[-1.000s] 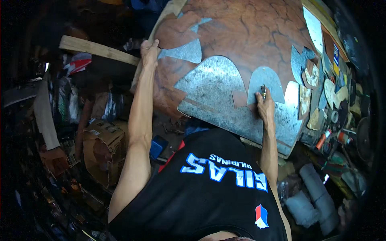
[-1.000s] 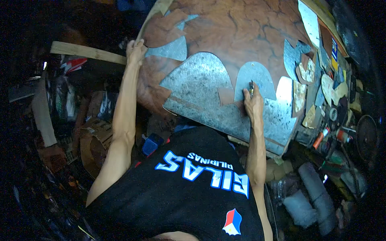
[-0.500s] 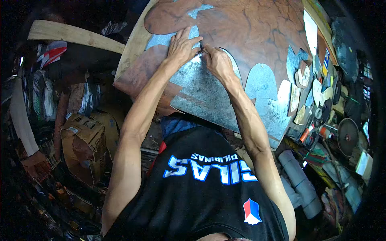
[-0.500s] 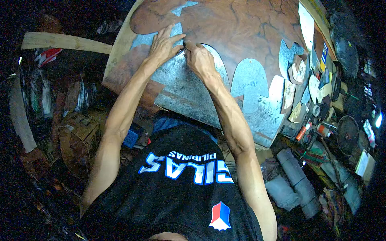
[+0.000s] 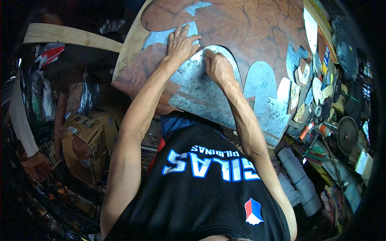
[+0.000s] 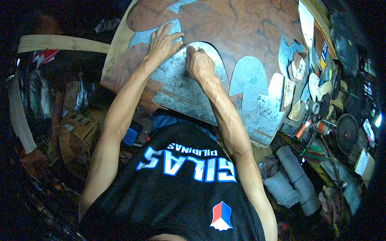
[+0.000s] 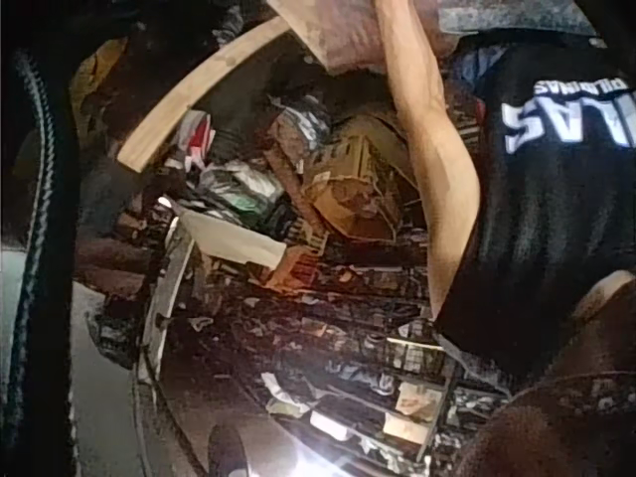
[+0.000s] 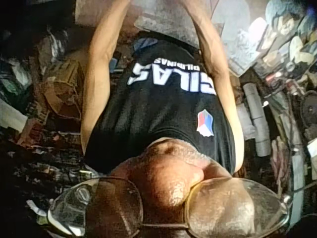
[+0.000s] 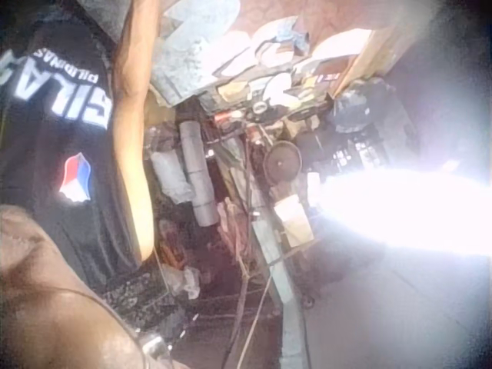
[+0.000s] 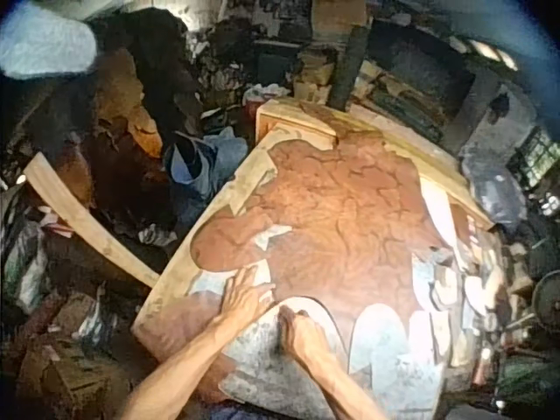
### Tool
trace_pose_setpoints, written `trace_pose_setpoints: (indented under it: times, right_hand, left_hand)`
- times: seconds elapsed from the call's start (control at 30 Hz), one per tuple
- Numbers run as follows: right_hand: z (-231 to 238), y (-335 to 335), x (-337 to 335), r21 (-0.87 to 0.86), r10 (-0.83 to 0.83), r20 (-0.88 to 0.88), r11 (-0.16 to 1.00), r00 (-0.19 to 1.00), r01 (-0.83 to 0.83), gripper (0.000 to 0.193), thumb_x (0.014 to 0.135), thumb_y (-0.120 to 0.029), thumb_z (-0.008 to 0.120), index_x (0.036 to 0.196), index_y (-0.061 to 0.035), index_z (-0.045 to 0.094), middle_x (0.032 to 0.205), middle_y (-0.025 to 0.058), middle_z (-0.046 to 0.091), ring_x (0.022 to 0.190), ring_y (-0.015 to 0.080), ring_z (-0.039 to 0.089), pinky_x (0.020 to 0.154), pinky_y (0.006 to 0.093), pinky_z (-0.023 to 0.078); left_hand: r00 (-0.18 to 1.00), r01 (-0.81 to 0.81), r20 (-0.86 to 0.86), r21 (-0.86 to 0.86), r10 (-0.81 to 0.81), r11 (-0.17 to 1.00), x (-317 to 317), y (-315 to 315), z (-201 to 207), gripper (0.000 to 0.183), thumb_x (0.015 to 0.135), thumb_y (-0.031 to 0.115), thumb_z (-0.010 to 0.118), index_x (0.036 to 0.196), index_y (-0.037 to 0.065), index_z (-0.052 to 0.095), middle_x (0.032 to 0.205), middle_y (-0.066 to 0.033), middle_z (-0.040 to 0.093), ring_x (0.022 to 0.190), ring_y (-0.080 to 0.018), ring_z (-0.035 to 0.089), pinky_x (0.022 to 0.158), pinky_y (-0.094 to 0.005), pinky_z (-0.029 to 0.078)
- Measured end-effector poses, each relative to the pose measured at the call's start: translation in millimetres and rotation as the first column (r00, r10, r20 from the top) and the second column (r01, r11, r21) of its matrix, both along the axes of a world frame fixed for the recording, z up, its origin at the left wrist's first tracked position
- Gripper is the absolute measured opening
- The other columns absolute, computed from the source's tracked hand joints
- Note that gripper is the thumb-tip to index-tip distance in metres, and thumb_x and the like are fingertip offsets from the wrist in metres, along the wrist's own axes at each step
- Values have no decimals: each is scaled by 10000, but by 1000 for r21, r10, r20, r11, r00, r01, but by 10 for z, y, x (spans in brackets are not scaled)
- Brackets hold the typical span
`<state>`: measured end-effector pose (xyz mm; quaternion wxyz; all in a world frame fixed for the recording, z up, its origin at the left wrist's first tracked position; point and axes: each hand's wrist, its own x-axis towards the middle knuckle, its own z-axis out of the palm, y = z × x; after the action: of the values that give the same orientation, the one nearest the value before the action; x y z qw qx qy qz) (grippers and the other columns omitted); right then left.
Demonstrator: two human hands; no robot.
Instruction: The person positions templates on a sheet of leather and cuts out pieces along the templates using a blade.
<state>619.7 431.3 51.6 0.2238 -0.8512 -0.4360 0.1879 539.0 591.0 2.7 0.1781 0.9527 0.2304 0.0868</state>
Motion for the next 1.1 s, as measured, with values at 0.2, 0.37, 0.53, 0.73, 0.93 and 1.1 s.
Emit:
trace_pose_setpoints:
  times: [0.2,0.37,0.53,0.73,0.93,1.1]
  right_hand:
    - [57,-167,-87,11,-38,5,999,999,38,256,890,-128,566,1125,-67,646,920,289,649,854,452,640,757,508,514]
    - [68,-208,-58,15,-47,-44,999,998,48,298,894,-144,576,1166,-40,641,990,293,650,919,448,639,818,481,512]
    - [-10,-241,-54,190,-77,-120,977,990,99,281,923,-161,539,1154,-10,596,990,290,645,931,464,626,816,511,490]
    - [-40,300,129,165,-207,-64,963,976,215,346,924,-270,578,1173,-30,566,971,311,648,921,484,627,792,526,490]
    - [-528,515,536,-231,-348,-51,916,936,328,636,808,-596,613,1047,-13,703,1023,264,687,1004,370,661,858,446,502]
    - [-521,269,634,155,-98,-83,982,992,110,491,952,-370,581,1293,-18,551,1163,154,682,1097,282,642,947,373,468]
  left_hand:
    - [1000,0,-7,7,0,1000,-20,-19,4,380,868,376,658,1226,252,677,1463,-209,435,1363,-408,354,1082,-522,294]
    - [983,117,145,7,-116,993,-239,105,-39,437,881,400,644,1248,163,656,1417,-209,481,1336,-405,392,1086,-518,296]
    - [984,121,118,93,-131,988,-953,36,154,586,848,472,673,1246,46,612,1347,-192,525,1303,-388,426,1090,-523,293]
    - [984,118,121,134,-134,984,-1182,279,305,713,718,599,740,1139,33,637,976,-145,556,1004,-330,551,992,-482,405]
    - [988,-137,-93,-196,120,971,-1440,452,105,593,786,565,670,913,-14,694,840,-218,684,806,-373,680,702,-487,529]
    - [996,-39,48,-465,70,884,-2206,384,887,361,853,412,698,874,51,694,720,-145,682,677,-286,670,653,-404,511]
